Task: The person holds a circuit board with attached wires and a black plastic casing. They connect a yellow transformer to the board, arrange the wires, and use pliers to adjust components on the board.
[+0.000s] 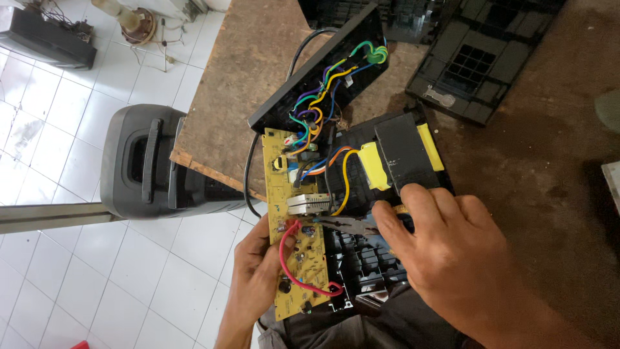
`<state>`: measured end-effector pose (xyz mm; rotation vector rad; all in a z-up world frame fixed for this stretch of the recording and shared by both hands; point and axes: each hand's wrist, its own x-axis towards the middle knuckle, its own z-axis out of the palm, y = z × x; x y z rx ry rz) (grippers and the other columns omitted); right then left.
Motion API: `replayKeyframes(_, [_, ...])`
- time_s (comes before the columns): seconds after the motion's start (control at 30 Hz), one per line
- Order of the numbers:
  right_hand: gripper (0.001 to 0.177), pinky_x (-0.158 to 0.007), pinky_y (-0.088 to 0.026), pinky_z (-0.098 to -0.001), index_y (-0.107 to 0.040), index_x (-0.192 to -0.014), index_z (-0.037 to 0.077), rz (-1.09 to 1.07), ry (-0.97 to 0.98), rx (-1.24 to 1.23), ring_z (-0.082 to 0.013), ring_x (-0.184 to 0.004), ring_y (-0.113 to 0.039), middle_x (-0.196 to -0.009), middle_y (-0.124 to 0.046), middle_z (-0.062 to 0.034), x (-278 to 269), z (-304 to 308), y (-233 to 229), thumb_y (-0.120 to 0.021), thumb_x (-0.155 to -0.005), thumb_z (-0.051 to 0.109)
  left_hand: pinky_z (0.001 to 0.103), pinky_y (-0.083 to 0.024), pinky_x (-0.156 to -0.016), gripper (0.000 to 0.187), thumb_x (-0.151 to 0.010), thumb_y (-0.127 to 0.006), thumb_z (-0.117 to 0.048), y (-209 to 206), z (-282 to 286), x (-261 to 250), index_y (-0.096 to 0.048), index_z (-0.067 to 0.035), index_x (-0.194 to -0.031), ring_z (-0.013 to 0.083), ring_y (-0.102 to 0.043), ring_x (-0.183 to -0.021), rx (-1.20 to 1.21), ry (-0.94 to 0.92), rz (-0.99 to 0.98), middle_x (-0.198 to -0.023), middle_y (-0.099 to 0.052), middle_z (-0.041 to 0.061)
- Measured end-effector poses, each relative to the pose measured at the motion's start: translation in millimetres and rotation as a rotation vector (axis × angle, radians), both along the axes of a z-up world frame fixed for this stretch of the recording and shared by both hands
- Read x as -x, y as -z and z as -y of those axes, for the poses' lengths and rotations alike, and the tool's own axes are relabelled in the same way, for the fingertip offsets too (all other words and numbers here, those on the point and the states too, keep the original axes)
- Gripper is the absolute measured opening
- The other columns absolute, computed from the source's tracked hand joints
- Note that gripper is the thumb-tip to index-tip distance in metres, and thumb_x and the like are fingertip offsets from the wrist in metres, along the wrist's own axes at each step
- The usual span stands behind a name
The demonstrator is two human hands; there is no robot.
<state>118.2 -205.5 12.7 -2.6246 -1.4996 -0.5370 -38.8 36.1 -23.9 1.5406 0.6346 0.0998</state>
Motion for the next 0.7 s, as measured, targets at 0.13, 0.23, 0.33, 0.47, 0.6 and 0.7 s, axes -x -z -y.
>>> replayKeyframes(0.13, [0.028, -0.068, -0.044, -0.0442, -0.07, -0.12, 0.028, -0.027, 0.017, 0.026, -0.0268, -0.077, -0.058, -0.096, -0.057, -0.0023, 2, -1, -1, -0.062, -0.094, 0.021, 0.027, -0.041, -0.068, 0.03, -0.105, -0.064, -0.012, 3, 2, 1, -0.079, 0.003, -0.127, 0.0112, -0.053, -0.083, 0.031, -0.018, 0.039, -0.098, -0.069, 0.002])
replayKeyframes(0.23, [0.031, -0.066, -0.044, -0.044, -0.068, -0.117, 0.028, -0.036, 0.046, 0.042, -0.0267, -0.077, -0.057, -0.096, -0.055, -0.0023, 4, -1, 2, -0.063, -0.088, 0.018, 0.031, -0.053, -0.077, 0.04, -0.103, -0.067, -0.017, 2, 5, -1, -0.078, 0.003, -0.137, 0.0157, -0.064, -0.096, 0.054, -0.044, 0.028, -0.11, -0.077, 0.007])
replayKeyframes(0.33, [0.03, -0.066, -0.044, -0.0436, -0.068, -0.116, 0.028, -0.031, 0.065, 0.043, -0.0266, -0.076, -0.057, -0.094, -0.054, -0.0019, 7, 0, 2, -0.065, -0.089, 0.017, 0.035, -0.064, -0.082, 0.047, -0.101, -0.07, -0.019, 0, 8, -3, -0.074, 0.004, -0.142, 0.0201, -0.074, -0.105, 0.12, -0.063, 0.041, -0.12, -0.082, 0.012])
replayKeyframes(0.47, [0.028, -0.065, -0.044, -0.0442, -0.07, -0.12, 0.03, -0.042, 0.085, 0.026, -0.0268, -0.078, -0.059, -0.098, -0.058, -0.0023, 11, 0, 4, -0.067, -0.092, 0.025, 0.032, -0.062, -0.073, 0.043, -0.101, -0.067, -0.014, -3, 9, -3, -0.076, 0.002, -0.14, 0.0175, -0.073, -0.095, 0.093, -0.078, 0.0, -0.115, -0.083, 0.011])
replayKeyframes(0.6, [0.016, -0.065, -0.044, -0.0444, -0.072, -0.119, 0.03, -0.007, 0.078, 0.014, -0.0265, -0.077, -0.058, -0.097, -0.059, -0.0015, 12, -3, 1, -0.069, -0.103, 0.03, 0.029, -0.055, -0.067, 0.039, -0.101, -0.068, -0.014, 1, 8, 0, -0.079, 0.002, -0.134, 0.0142, -0.066, -0.088, 0.065, -0.086, -0.021, -0.105, -0.08, 0.008])
replayKeyframes(0.7, [0.005, -0.064, -0.043, -0.0433, -0.07, -0.113, 0.029, 0.019, 0.082, 0.052, -0.0265, -0.074, -0.054, -0.087, -0.05, -0.0006, 10, -7, -6, -0.066, -0.109, 0.029, 0.03, -0.056, -0.072, 0.044, -0.1, -0.07, -0.019, -1, 8, -2, -0.078, 0.002, -0.138, 0.0159, -0.068, -0.092, 0.02, -0.062, 0.011, -0.107, -0.08, 0.008])
